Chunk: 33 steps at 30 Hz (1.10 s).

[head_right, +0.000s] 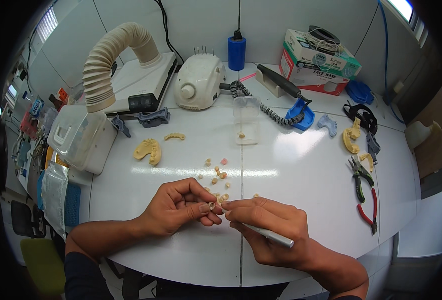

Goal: The recorder is setting artificial teeth into a wax base on a dental model using a wax carving tool.

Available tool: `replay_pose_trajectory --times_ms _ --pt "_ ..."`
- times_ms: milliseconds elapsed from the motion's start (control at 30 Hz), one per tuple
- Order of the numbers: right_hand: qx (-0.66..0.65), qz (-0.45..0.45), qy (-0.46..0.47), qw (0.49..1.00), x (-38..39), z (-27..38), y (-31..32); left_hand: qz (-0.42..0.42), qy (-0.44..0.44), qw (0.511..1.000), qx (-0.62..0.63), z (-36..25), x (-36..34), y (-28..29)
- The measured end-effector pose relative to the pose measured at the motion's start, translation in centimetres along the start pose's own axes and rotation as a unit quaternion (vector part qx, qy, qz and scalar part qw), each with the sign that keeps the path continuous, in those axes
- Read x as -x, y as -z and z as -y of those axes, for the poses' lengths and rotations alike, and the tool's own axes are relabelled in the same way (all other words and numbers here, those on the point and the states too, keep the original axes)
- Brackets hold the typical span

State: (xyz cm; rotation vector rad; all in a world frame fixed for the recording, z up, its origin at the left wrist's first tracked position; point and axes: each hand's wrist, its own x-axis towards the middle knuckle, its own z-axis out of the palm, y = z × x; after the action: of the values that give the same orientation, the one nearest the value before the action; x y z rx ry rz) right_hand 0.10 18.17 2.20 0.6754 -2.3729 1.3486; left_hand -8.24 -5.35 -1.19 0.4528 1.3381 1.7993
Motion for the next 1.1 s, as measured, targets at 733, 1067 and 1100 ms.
replay_pose_trajectory --times_ms 733,1067,1100 --pt "-0.002 -0.012 -0.001 1.0 0.02 -0.07 -0.01 -0.01 0.044 0.999 -0.008 -0.67 -0.11 -0.06" --pt "-0.018 -0.005 -0.023 1.0 0.23 -0.07 -0.05 -0.002 0.041 0.999 -0.008 -0.56 -0.15 0.04" --pt "-0.014 -0.005 -0.022 1.0 0.24 -0.05 -0.05 0.0 0.043 0.999 -0.01 -0.58 -0.14 0.02"
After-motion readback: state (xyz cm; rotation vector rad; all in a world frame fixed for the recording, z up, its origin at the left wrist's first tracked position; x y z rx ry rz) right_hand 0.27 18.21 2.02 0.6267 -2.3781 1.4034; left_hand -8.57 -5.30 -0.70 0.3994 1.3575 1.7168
